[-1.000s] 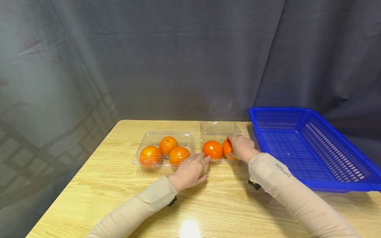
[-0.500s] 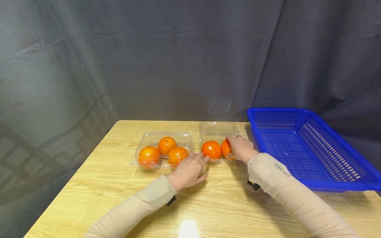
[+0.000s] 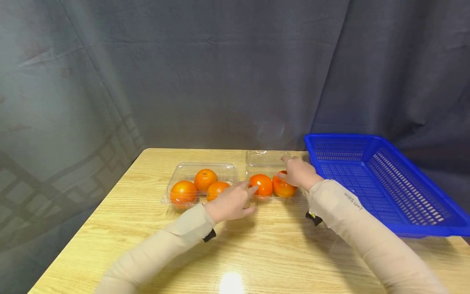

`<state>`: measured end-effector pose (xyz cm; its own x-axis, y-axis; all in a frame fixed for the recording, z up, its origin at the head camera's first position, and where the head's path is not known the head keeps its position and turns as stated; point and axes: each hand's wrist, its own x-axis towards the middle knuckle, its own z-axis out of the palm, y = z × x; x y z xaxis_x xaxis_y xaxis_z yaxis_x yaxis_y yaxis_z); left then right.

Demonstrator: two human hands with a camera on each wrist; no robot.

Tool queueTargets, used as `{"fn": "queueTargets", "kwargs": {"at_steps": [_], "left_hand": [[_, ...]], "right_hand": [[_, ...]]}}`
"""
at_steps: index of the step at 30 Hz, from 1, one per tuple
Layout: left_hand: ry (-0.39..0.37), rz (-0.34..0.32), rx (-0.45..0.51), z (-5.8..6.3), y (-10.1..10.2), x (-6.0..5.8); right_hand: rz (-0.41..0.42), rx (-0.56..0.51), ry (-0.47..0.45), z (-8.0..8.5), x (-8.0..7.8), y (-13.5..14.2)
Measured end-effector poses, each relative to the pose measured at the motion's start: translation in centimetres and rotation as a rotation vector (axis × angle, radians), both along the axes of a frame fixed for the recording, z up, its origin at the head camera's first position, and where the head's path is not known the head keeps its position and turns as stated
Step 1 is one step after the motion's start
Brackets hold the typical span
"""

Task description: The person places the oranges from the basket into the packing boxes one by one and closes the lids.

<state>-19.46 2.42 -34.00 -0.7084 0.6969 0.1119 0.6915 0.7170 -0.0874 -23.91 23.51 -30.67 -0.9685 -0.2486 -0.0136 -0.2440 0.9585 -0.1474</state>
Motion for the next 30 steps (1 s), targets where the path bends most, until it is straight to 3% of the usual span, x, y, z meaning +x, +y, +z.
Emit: {"fn": "queueTargets", "kwargs": {"at_steps": [5, 11, 21, 30], "left_hand": [[-0.225, 0.065, 0.156, 2.4, 0.3, -1.4], [-0.390, 0.140, 0.287, 4.1, 1.1, -4.0], [-0.706, 0.344, 0.564, 3.0, 2.3, -8.1], [-0.885, 0.439, 0.646, 2.6, 3.0, -9.4]], "right_hand": [[0.001, -0.071, 0.015, 0.5, -1.0, 0.5], [-0.013, -0.096, 0.011, 0.5, -1.8, 1.1], [-0.045, -0.098, -0.091, 0.3, -3.7, 1.4], [-0.098, -0.082, -0.219, -0.3, -4.8, 1.5]]}}
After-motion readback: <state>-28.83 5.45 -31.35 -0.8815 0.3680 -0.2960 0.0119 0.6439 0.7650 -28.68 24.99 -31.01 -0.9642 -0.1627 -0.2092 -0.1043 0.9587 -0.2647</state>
